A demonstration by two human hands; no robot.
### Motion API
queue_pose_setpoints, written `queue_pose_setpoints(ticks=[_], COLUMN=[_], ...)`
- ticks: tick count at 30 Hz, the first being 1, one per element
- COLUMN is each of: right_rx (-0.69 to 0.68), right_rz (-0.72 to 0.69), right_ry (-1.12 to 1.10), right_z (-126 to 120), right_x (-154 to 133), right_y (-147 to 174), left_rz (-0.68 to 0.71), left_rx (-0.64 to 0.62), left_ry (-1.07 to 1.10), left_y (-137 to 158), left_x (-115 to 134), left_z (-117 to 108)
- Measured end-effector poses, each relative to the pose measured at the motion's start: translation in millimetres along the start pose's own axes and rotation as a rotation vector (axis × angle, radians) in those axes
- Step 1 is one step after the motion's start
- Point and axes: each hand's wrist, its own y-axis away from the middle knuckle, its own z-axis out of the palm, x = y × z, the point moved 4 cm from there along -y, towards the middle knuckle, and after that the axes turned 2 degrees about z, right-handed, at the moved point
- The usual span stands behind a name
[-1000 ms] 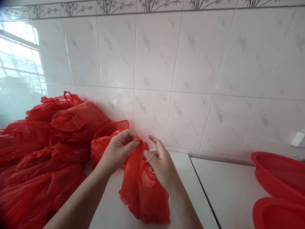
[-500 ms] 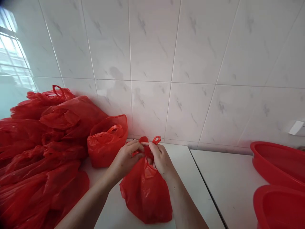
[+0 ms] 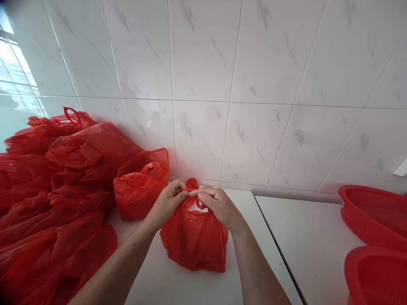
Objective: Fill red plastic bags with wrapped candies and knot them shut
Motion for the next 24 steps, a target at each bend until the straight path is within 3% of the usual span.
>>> queue_pose_setpoints(ticks=[2,5,7,11,13,18,21,24], right_rx=[0.012,0.22,0.28,0.083,0.083,0.557,0.652,0.638], right_rz=[0.01,0.043,0.09,0.156,0.166,0.219,0.272,0.291], right_ry=[0.078,0.263,0.314,-0.028,-0.199,-0.171,-0.119,-0.122], right_z=[2,-3,-4,-1,-8,-53,-65,-65], right_x=[9,17,19,24,33,96,133,149], right_y=[-2,-5,-5,-5,-6,-8,-8,-8], left_rz=[-0.002,0.039,0.069,0.22,0.304,0.365,0.302,0.159], left_rx=[0.005,-0.015,-0.018,0.05,0.061,-0.071,-0.199,-0.216], left_ry=[0.034,-0.01,-0.13,-0.454,-0.579,-0.758,-0.828,-0.715], left_y=[3,9,12,17,20,45,65,75], left_x=[-3,0,0,1,3,7,3,-2], left_z=[0,1,1,-4,-8,-29,-39,-47])
